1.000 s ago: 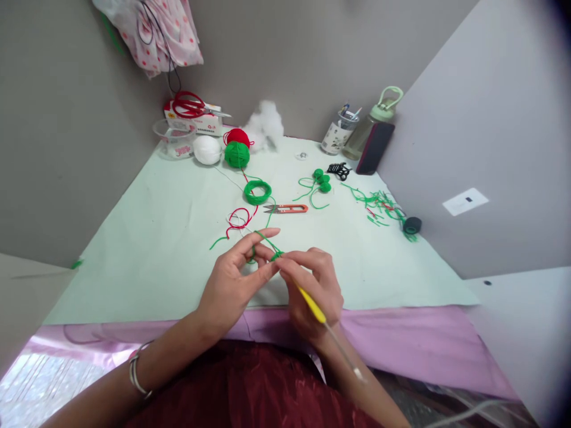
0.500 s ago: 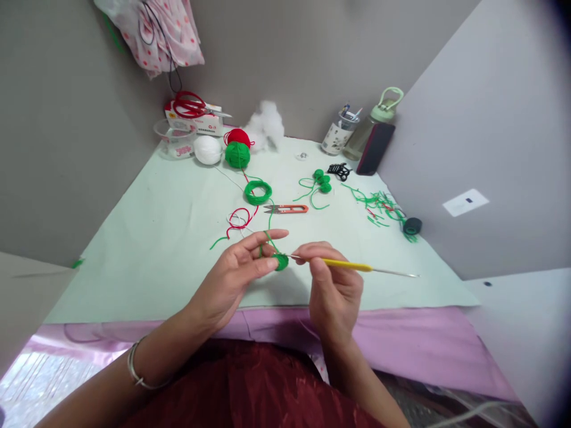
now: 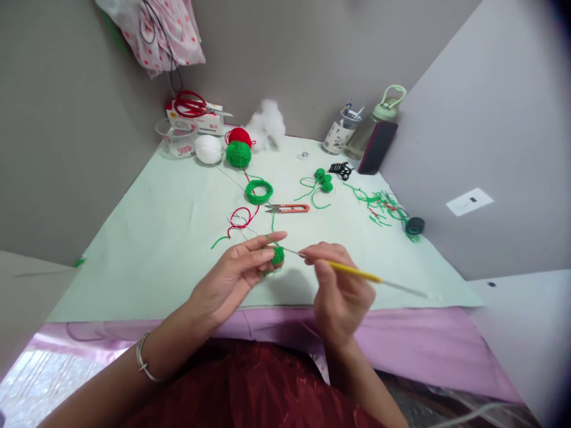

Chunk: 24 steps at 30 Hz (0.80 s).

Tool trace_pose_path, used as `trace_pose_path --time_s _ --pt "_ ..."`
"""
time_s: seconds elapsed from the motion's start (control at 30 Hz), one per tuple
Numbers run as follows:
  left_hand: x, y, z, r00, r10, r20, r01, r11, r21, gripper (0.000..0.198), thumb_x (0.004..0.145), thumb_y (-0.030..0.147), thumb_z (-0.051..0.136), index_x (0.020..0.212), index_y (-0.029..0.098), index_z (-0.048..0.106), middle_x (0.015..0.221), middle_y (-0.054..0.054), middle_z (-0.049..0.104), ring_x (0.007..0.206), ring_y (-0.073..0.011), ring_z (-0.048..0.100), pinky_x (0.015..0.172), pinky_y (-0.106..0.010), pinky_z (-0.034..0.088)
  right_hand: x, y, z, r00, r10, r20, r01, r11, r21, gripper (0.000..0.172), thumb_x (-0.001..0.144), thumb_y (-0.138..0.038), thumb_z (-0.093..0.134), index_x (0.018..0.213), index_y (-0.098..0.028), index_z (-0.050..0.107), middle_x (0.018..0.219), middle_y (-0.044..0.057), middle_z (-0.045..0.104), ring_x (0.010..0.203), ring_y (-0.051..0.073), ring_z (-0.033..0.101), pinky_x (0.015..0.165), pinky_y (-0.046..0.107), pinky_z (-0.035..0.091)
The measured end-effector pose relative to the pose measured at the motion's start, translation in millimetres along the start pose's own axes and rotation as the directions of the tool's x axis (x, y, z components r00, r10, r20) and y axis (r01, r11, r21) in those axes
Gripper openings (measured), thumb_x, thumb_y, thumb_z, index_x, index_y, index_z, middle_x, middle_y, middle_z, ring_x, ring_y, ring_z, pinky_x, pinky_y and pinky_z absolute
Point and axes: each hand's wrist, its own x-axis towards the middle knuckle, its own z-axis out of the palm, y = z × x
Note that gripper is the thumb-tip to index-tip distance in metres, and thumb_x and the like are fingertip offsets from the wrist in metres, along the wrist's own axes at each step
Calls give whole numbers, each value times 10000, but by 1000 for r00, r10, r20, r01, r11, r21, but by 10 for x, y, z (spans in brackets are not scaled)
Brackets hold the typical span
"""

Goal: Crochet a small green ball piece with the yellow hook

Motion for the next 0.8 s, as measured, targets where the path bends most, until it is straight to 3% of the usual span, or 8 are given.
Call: trace_pose_path --time_s 0.1,0.23,0.43,0.63,0.8 --pt "-13 9 -9 994 102 -40 -98 991 87 358 826 240 884 1180 287 853 926 5 682 874 -117 586 889 -249 456 42 -11 -13 971 238 12 -235 948 213 194 1053 -230 613 999 -270 796 884 6 772 789 158 695 703 308 553" --pt "-51 -25 5 986 164 -30 -155 966 207 396 830 244 892 1212 332 836 892 23 664 905 -127 600 918 -258 454 33 -14 3 943 315 112 -333 913 237 148 1027 -275 676 990 -284 819 934 1 801 859 159 719 808 311 573" --pt "-64 -18 -20 981 194 -17 -180 935 304 376 854 257 872 1219 331 822 932 13 675 952 -144 617 900 -259 464 21 15 -29 903 403 147 -428 832 352 169 1044 -306 654 978 -280 808 938 -2 787 809 142 676 797 305 556" --pt "-64 -19 -54 966 257 -6 -236 894 380 344 882 239 828 1215 324 816 964 5 672 972 -152 611 899 -260 474 56 -34 -48 929 330 169 -368 875 313 194 1071 -282 601 984 -260 773 933 3 774 822 148 685 791 314 555" --pt "-84 -16 -37 942 335 -31 -275 821 500 362 880 213 808 1230 306 798 923 12 657 926 -147 612 871 -267 481 9 -111 -69 978 127 168 -145 985 98 207 1075 -178 554 1085 -262 742 992 9 790 910 167 716 859 355 536"
